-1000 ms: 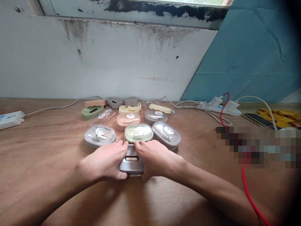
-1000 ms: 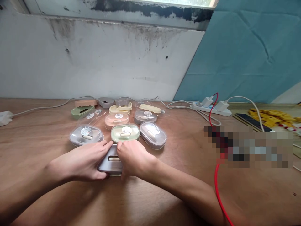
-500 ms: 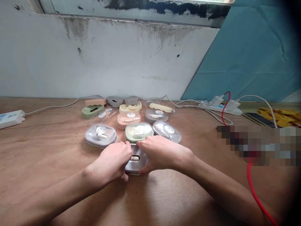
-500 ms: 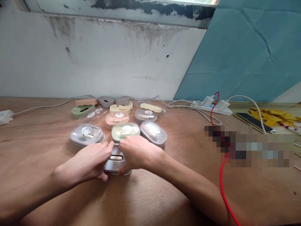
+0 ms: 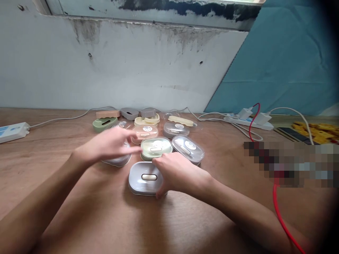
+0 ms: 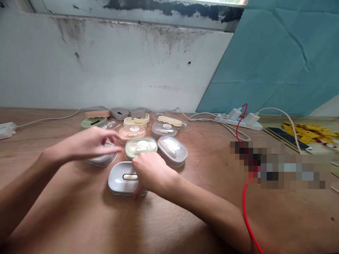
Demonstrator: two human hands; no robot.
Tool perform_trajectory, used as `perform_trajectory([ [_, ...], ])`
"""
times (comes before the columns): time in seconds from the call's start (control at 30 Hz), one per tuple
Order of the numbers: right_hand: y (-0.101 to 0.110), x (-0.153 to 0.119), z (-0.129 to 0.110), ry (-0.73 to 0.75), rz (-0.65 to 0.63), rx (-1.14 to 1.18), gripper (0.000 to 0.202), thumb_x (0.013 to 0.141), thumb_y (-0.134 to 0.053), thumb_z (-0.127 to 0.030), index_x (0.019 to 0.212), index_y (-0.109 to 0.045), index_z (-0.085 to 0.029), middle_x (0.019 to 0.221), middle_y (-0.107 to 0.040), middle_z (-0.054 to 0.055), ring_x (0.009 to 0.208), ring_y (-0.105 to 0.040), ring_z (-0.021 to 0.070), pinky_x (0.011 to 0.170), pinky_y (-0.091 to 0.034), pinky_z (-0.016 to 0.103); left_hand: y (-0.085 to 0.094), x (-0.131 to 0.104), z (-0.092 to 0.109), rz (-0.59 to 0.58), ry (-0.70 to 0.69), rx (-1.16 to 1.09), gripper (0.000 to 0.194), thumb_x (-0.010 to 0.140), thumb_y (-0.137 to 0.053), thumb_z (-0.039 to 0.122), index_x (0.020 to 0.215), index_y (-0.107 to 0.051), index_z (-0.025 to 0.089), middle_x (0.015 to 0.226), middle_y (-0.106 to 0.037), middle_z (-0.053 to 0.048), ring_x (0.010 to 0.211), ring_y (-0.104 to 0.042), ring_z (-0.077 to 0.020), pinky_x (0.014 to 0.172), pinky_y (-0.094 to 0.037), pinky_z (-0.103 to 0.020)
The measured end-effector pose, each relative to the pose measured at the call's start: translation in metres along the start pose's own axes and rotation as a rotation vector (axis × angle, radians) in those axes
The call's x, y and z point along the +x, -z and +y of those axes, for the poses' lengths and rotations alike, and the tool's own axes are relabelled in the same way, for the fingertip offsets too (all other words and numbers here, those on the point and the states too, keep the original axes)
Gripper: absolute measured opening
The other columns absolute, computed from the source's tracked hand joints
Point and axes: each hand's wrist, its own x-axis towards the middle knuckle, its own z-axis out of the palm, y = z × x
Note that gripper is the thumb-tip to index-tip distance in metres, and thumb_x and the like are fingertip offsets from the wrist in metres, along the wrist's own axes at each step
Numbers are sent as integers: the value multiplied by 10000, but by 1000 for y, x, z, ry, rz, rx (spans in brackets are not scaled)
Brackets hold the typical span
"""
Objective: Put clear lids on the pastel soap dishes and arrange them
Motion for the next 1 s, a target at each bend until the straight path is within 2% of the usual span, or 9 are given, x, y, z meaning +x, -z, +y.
perform_trajectory([
  [0.07,2,-1,0,-12,-16,7,496,649,-874,-541,888,-746,-125,771,-730,98,665,-692,263,544,-429,308,9,16,-34,180,92,67,408,879,-558,614,946,-697,236,956,-757,-29,821,-680,-229,690,-452,-301],
  [0.13,2,-1,-1,-14,-17,4,500,655,-866,-557,881,-751,-126,765,-732,100,663,-693,268,525,-412,308,12,29,-69,347,283,109,452,841,-583,637,943,-652,202,1015,-738,-83,905,-669,-261,721,-453,-314],
  [0.17,2,-1,-1,-9,-13,1,503,657,-861,-567,872,-753,-125,762,-733,102,660,-694,270,516,-403,309,11,34,-85,370,352,106,531,808,-607,686,990,-625,187,1084,-721,-115,971,-656,-285,743,-457,-322],
  [0.27,1,0,-2,-6,-4,6,510,655,-856,-584,863,-759,-128,767,-738,107,662,-696,274,510,-402,311,1,40,-117,242,467,59,769,673,-660,820,1065,-566,165,1203,-661,-175,1056,-631,-339,738,-460,-337],
  [0.37,0,0,-4,-8,10,18,519,657,-857,-582,891,-762,-129,794,-746,112,704,-709,286,533,-426,313,-10,41,-126,147,483,39,844,595,-704,822,1099,-541,166,1223,-637,-162,1065,-629,-334,719,-455,-323],
  [0.47,0,0,-6,1,17,15,542,662,-860,-585,934,-760,-127,844,-757,117,749,-722,303,542,-437,318,-12,40,-122,190,486,71,814,632,-680,768,1143,-526,154,1182,-640,-104,1059,-633,-297,725,-437,-296],
  [0.6,0,-2,-7,-3,-3,11,544,689,-846,-579,968,-756,-121,850,-757,115,753,-723,301,543,-440,319,1,35,-108,244,428,111,799,659,-634,771,1169,-549,162,1148,-654,-56,1059,-627,-277,755,-434,-283],
  [0.8,-4,0,-3,62,13,56,637,708,-848,-547,1153,-715,-111,939,-768,123,812,-730,302,572,-439,315,24,27,-73,274,417,53,671,582,-782,715,994,-617,212,1011,-722,-71,922,-650,-271,687,-452,-305],
  [1.0,5,-12,16,168,33,159,698,737,-775,-631,1254,-683,-172,1033,-759,111,913,-702,296,677,-485,329,29,-1,-27,-117,-116,-83,500,672,-791,633,789,-575,198,856,-656,-25,814,-606,-198,659,-441,-277],
])
